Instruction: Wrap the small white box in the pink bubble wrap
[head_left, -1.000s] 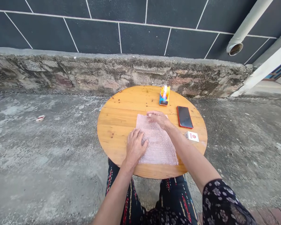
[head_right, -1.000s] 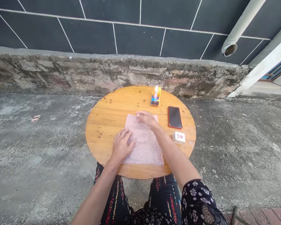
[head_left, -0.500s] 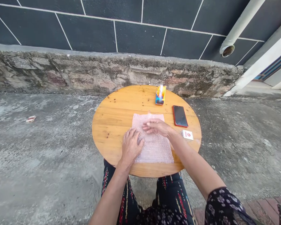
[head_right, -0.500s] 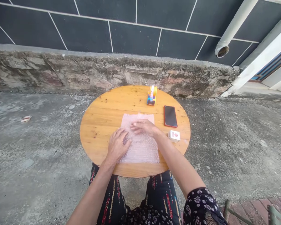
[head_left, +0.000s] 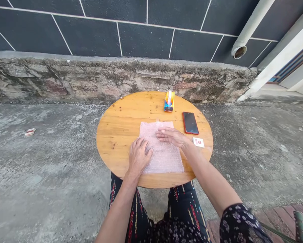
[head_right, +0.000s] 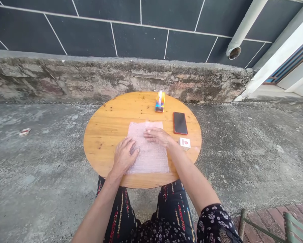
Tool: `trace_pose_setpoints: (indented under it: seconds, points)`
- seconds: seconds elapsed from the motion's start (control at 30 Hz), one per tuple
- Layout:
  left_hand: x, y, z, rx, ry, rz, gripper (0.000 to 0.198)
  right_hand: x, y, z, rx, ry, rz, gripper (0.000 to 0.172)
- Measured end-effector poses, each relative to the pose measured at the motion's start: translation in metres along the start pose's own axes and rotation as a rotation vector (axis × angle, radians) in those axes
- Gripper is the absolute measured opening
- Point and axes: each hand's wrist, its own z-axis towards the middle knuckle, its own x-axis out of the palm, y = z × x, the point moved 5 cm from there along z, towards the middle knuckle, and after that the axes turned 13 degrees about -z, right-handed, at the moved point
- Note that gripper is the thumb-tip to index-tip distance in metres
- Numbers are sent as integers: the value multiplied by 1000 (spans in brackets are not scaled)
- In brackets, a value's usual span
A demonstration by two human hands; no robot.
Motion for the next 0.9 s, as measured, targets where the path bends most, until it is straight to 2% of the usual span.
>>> trace_pose_setpoints:
  seconds: [0.2,0.27,0.37,0.4,0.43,0.53,0.6,0.67,0.8,0.83,0.9]
  points:
    - [0,-1,0,1,4,-8,36,-26,9,-8,-124,-269,46,27]
    - [0,-1,0,2,6,-6,35,-18,7,-19,-111,-223,50,30]
    - [0,0,0,-6,6,-1,36,7,-5,-33,8,20,46,37]
    - [0,0,0,-7,4,-1,36,11,-8,-37,27,54,38,37]
    - [0,0,0,-6,3,-2,36,10,-9,-38,18,31,27,37]
    - [0,0,0,1,1,-8,36,-12,-7,-40,-104,-240,-2,34]
    - [-1,0,0,2,-1,-9,36,-20,-5,-45,-160,-349,-17,33]
    - [-1,1,0,2,-4,-6,36,-12,-8,-51,-156,-290,-22,34]
    - [-1,0,0,9,-5,0,36,26,-20,-69,-26,55,38,37]
    - [-1,0,0,9,-4,2,37,29,-23,-72,-2,89,56,37]
    - [-1,0,0,6,-3,3,37,22,-25,-76,-6,22,68,36]
